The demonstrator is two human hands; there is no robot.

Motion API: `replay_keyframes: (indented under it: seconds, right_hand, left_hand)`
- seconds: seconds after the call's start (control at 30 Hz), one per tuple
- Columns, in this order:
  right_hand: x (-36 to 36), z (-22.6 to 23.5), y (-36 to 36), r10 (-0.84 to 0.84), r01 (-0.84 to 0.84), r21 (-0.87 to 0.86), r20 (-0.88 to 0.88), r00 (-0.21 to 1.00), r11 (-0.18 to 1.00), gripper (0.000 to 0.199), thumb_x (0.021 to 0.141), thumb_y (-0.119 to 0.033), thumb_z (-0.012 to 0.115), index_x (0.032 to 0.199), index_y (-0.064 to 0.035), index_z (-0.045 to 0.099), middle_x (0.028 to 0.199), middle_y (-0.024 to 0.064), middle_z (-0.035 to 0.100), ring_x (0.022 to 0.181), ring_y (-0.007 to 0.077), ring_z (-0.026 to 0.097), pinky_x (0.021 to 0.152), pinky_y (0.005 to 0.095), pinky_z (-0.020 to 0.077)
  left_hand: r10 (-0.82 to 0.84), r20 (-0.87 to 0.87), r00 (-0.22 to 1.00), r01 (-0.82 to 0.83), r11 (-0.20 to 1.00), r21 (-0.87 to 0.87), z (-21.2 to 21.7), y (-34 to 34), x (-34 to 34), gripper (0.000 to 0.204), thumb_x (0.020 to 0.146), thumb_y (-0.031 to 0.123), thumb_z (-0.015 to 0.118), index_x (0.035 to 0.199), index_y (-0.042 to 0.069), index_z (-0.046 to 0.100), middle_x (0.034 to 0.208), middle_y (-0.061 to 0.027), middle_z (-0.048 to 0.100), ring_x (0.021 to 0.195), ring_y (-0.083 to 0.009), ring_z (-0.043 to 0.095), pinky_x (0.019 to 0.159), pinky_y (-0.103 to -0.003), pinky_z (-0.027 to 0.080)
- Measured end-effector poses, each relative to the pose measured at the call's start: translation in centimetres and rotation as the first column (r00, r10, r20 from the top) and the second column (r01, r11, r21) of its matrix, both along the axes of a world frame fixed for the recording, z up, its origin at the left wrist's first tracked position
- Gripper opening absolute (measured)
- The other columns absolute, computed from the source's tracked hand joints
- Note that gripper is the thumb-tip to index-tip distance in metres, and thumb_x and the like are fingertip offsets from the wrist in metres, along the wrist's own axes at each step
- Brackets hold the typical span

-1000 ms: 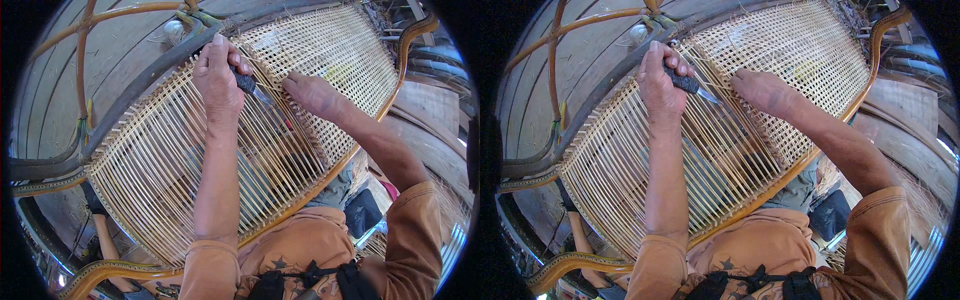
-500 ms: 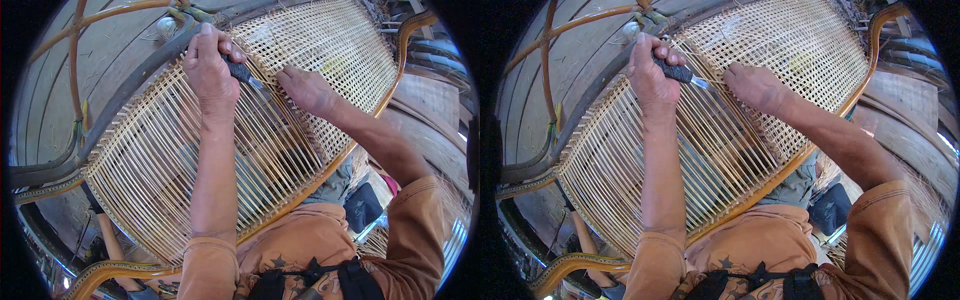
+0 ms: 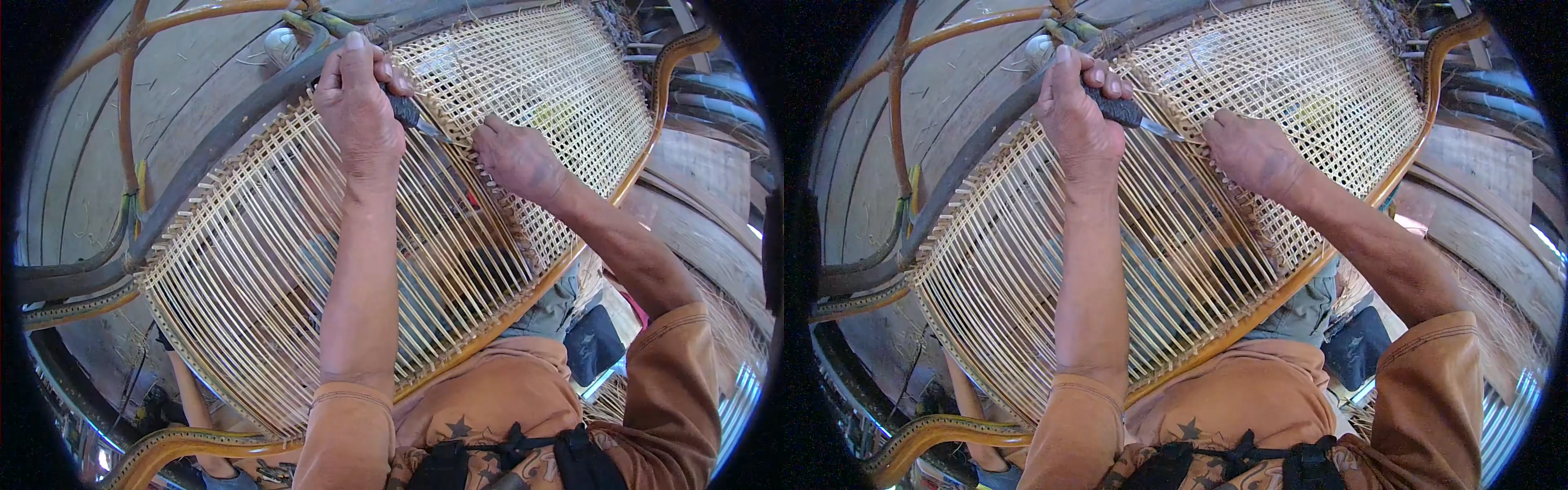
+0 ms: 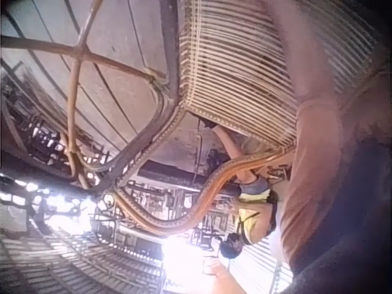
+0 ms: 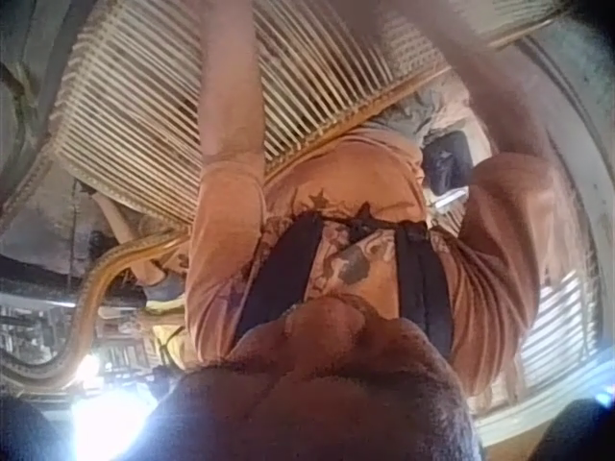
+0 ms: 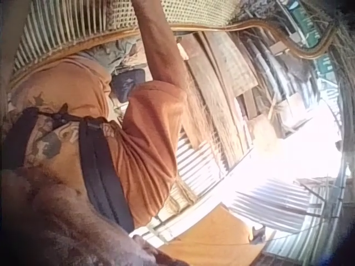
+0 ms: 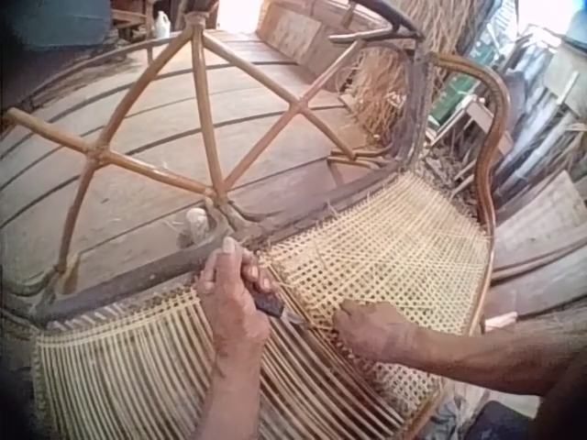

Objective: Weaving rattan strips onto a chair frame using hand tools.

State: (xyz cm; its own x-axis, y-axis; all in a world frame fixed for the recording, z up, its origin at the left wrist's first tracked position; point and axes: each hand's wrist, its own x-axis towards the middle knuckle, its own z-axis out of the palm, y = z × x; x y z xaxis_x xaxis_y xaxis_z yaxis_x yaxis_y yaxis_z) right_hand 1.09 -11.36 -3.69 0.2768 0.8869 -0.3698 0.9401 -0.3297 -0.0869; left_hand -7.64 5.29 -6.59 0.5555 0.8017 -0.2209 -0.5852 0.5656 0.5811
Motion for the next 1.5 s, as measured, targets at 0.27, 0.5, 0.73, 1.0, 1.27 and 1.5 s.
replay_keyframes:
  seconds: [0.27,0.5,0.73,1.0,1.27,1.5]
  right_hand:
    - [0.3,-0.1,-0.2,-0.014,0.016,0.018,-0.066,0.998,1.0,0.011,0.084,-0.01,0.051,0.093,-0.003,0.051,0.087,0.0113,0.052,0.066,0.0263,0.061,0.057,0.0369,0.0527]
    - [0.1,0.1,-0.2,-0.007,0.015,0.091,-0.088,0.996,0.996,0.011,0.085,-0.013,0.051,0.093,-0.005,0.052,0.085,0.0098,0.051,0.069,0.0262,0.06,0.059,0.037,0.0523]
    - [-0.6,0.1,-0.2,-0.132,0.146,0.133,-0.107,0.985,0.98,0.009,0.084,-0.01,0.056,0.092,-0.0058,0.054,0.082,0.0092,0.052,0.068,0.028,0.059,0.059,0.0375,0.0504]
    - [-0.6,-0.3,-0.5,-0.119,0.141,0.231,-0.109,0.987,0.963,0.007,0.085,-0.011,0.055,0.09,-0.0055,0.054,0.079,0.0101,0.053,0.068,0.0292,0.058,0.06,0.0384,0.0495]
    - [-0.8,-0.6,-0.5,-0.145,0.157,0.19,-0.08,0.986,0.969,0.007,0.087,-0.012,0.052,0.088,-0.0059,0.054,0.079,0.0103,0.053,0.068,0.03,0.058,0.061,0.0388,0.0493]
    - [-0.4,-0.3,0.4,-0.182,0.188,0.083,-0.076,0.98,0.979,0.008,0.086,-0.012,0.051,0.084,-0.005,0.053,0.076,0.0106,0.052,0.068,0.0296,0.058,0.061,0.0387,0.0497]
  left_hand:
    - [0.029,0.034,0.999,-0.029,1.0,0.001,-0.5,0.9,-0.5,0.028,0.093,0.022,0.054,0.071,0.005,0.052,0.06,-0.0013,0.046,0.05,-0.0105,0.047,0.047,-0.026,0.043]
    - [-0.026,-0.065,0.998,0.035,0.99,0.135,0.3,-0.3,1.6,0.027,0.092,0.021,0.055,0.07,0.005,0.054,0.057,-0.0009,0.048,0.048,-0.0097,0.048,0.046,-0.025,0.042]
    - [-0.136,-0.135,0.981,0.168,0.95,0.264,0.7,-0.7,2.6,0.031,0.092,0.022,0.054,0.068,0.002,0.054,0.057,-0.0005,0.045,0.048,-0.0102,0.046,0.048,-0.026,0.04]
    - [-0.217,-0.01,0.976,0.216,0.971,0.1,-0.1,-0.1,3.1,0.03,0.09,0.023,0.055,0.068,0.004,0.051,0.056,-0.0005,0.041,0.047,-0.0122,0.043,0.046,-0.03,0.039]
    - [-0.459,0.007,0.888,0.459,0.888,0.02,-0.8,1.4,5.8,0.028,0.087,0.022,0.057,0.066,0.004,0.053,0.054,-0.0009,0.044,0.044,-0.0118,0.043,0.043,-0.028,0.038]
    - [-0.584,0.032,0.811,0.582,0.801,-0.14,-2.8,2.2,7.1,0.028,0.09,0.031,0.055,0.071,0.01,0.05,0.053,0.0018,0.04,0.042,-0.012,0.04,0.04,-0.028,0.034]
